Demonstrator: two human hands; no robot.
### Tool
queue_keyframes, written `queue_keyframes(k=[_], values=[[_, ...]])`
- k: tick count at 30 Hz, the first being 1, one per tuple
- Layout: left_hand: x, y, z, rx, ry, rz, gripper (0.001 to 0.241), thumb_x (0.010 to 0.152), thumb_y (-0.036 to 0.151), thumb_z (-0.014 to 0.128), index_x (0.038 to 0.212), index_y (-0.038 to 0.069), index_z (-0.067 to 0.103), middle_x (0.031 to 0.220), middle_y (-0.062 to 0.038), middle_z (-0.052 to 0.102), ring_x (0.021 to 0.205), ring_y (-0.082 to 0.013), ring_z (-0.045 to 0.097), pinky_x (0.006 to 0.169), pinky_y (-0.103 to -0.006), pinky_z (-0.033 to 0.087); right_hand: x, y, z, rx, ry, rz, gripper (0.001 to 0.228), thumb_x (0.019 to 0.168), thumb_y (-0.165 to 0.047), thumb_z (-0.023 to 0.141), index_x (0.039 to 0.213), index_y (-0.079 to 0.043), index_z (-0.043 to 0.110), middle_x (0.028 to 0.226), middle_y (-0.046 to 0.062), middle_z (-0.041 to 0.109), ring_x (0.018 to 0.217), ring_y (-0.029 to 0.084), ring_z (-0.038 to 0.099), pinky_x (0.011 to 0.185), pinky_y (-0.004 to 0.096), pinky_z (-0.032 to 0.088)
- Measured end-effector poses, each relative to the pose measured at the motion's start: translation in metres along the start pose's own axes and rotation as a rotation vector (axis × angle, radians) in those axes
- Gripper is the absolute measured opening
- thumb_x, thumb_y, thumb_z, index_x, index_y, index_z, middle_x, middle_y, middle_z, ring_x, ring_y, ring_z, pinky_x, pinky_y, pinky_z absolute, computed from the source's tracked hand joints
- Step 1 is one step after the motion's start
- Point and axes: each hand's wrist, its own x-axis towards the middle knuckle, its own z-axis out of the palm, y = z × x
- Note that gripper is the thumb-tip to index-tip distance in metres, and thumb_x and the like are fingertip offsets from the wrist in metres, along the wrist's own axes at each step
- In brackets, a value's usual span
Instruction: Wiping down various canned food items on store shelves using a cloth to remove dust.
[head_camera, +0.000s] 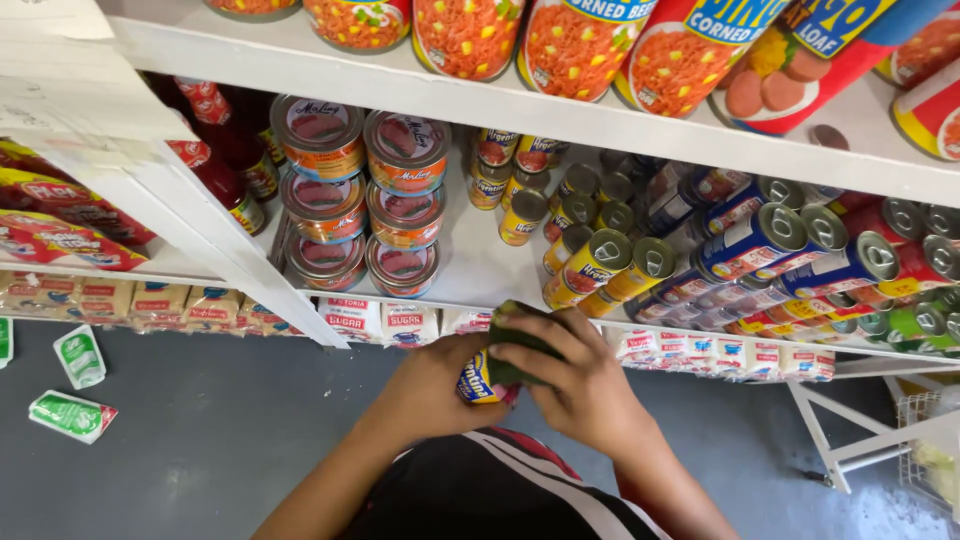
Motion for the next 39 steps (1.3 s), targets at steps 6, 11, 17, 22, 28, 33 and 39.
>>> queue_keyframes(k=[6, 11, 17, 22, 28, 33, 39], values=[[0.001, -0.004, -0.016, -0.125, 0.027, -0.050, 0.061, 0.059, 0.035, 0.090, 0.111, 0.008, 0.071, 0.089, -0.008, 0.080, 0.066, -0.0217, 0.076, 0.061, -0.0307, 0.061, 0.002, 0.003, -0.002, 0.161, -0.031, 0.042, 0.042, 0.071, 0.002, 0.069, 0.111, -0.011, 0.074, 0.129, 0.007, 0.069, 0.104, 0.029, 0.069, 0.090, 0.038, 0.057], [-0.003, -0.013, -0.003, -0.187, -0.052, -0.060, 0.062, 0.058, 0.032, 0.091, 0.110, 0.005, 0.068, 0.093, -0.010, 0.079, 0.073, -0.0241, 0.077, 0.067, -0.0329, 0.061, -0.003, 0.004, 0.008, 0.148, -0.027, -0.047, 0.049, 0.070, 0.001, 0.070, 0.117, -0.011, 0.073, 0.135, 0.007, 0.064, 0.110, 0.032, 0.063, 0.098, 0.042, 0.054], [-0.006, -0.029, 0.004, -0.215, 0.029, 0.002, 0.071, 0.054, 0.033, 0.095, 0.113, 0.003, 0.071, 0.084, -0.020, 0.075, 0.078, -0.0418, 0.075, 0.071, -0.0489, 0.061, 0.007, 0.021, 0.019, 0.152, 0.084, -0.170, 0.030, 0.090, -0.004, 0.058, 0.115, -0.012, 0.074, 0.120, 0.017, 0.070, 0.085, 0.046, 0.064, 0.078, 0.055, 0.057], [0.007, -0.062, 0.013, -0.316, 0.132, -0.139, 0.071, 0.056, 0.032, 0.093, 0.121, 0.012, 0.072, 0.083, -0.012, 0.075, 0.081, -0.0297, 0.077, 0.072, -0.0425, 0.060, 0.004, 0.010, 0.036, 0.210, 0.181, -0.180, 0.033, 0.093, -0.011, 0.058, 0.120, -0.016, 0.075, 0.127, 0.014, 0.069, 0.096, 0.042, 0.066, 0.089, 0.049, 0.057], [0.008, -0.071, 0.034, -1.294, 0.508, -0.281, 0.053, 0.092, 0.039, 0.065, 0.129, 0.002, 0.062, 0.110, -0.012, 0.074, 0.096, -0.0197, 0.073, 0.086, -0.0375, 0.062, 0.000, 0.032, 0.076, 0.253, 0.280, -0.129, 0.039, 0.083, -0.008, 0.076, 0.122, -0.010, 0.075, 0.129, 0.019, 0.067, 0.108, 0.045, 0.068, 0.094, 0.055, 0.057], [0.018, -0.065, 0.028, -1.065, 0.639, -0.487, 0.052, 0.100, 0.043, 0.059, 0.131, 0.001, 0.061, 0.113, -0.015, 0.069, 0.103, -0.0249, 0.068, 0.100, -0.0435, 0.053, 0.006, 0.008, 0.082, 0.213, 0.282, -0.263, 0.025, 0.100, -0.029, 0.064, 0.118, -0.019, 0.078, 0.128, 0.015, 0.067, 0.109, 0.042, 0.067, 0.097, 0.051, 0.054], [0.027, 0.006, -0.002, -1.038, 0.374, -0.608, 0.052, 0.101, 0.038, 0.052, 0.131, -0.002, 0.064, 0.117, -0.023, 0.070, 0.114, -0.0320, 0.067, 0.107, -0.0511, 0.049, -0.006, 0.048, 0.084, 0.258, 0.398, -0.110, 0.029, 0.097, -0.022, 0.064, 0.119, -0.006, 0.075, 0.126, 0.023, 0.063, 0.113, 0.047, 0.065, 0.096, 0.056, 0.054]])
